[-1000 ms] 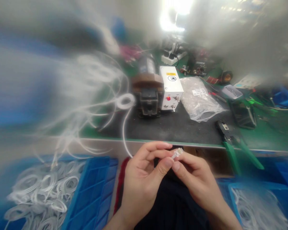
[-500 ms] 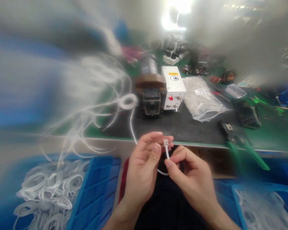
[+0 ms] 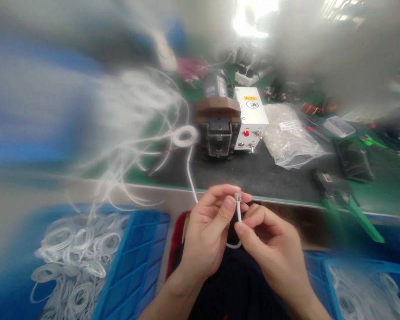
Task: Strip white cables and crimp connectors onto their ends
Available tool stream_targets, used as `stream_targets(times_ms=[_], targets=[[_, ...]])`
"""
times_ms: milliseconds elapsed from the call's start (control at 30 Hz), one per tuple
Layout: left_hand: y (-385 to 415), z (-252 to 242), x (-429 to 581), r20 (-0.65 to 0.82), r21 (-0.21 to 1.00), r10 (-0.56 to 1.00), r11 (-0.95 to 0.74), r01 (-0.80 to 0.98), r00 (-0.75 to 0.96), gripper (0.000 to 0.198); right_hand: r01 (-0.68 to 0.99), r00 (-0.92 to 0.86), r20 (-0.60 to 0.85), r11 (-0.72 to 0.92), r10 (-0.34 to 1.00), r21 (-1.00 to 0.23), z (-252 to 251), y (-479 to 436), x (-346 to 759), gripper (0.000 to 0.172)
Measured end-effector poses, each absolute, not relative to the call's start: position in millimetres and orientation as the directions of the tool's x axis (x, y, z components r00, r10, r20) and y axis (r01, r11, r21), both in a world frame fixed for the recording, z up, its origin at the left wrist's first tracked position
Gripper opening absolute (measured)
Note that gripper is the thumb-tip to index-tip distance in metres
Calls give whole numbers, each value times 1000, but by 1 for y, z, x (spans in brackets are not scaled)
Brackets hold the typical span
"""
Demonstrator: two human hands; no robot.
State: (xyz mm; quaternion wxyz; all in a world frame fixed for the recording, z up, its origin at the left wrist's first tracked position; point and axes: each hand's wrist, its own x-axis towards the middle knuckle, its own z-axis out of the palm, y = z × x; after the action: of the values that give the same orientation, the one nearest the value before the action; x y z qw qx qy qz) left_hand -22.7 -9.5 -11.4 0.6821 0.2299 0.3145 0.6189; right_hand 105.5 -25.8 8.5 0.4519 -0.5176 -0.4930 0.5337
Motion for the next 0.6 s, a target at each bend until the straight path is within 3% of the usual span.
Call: stream_targets(times_ms=[600], targets=[[-11,-12,-23,-178,654,982,165,-738,61,8,33,-54,-103,-101,993,-994,5,-29,105,22]])
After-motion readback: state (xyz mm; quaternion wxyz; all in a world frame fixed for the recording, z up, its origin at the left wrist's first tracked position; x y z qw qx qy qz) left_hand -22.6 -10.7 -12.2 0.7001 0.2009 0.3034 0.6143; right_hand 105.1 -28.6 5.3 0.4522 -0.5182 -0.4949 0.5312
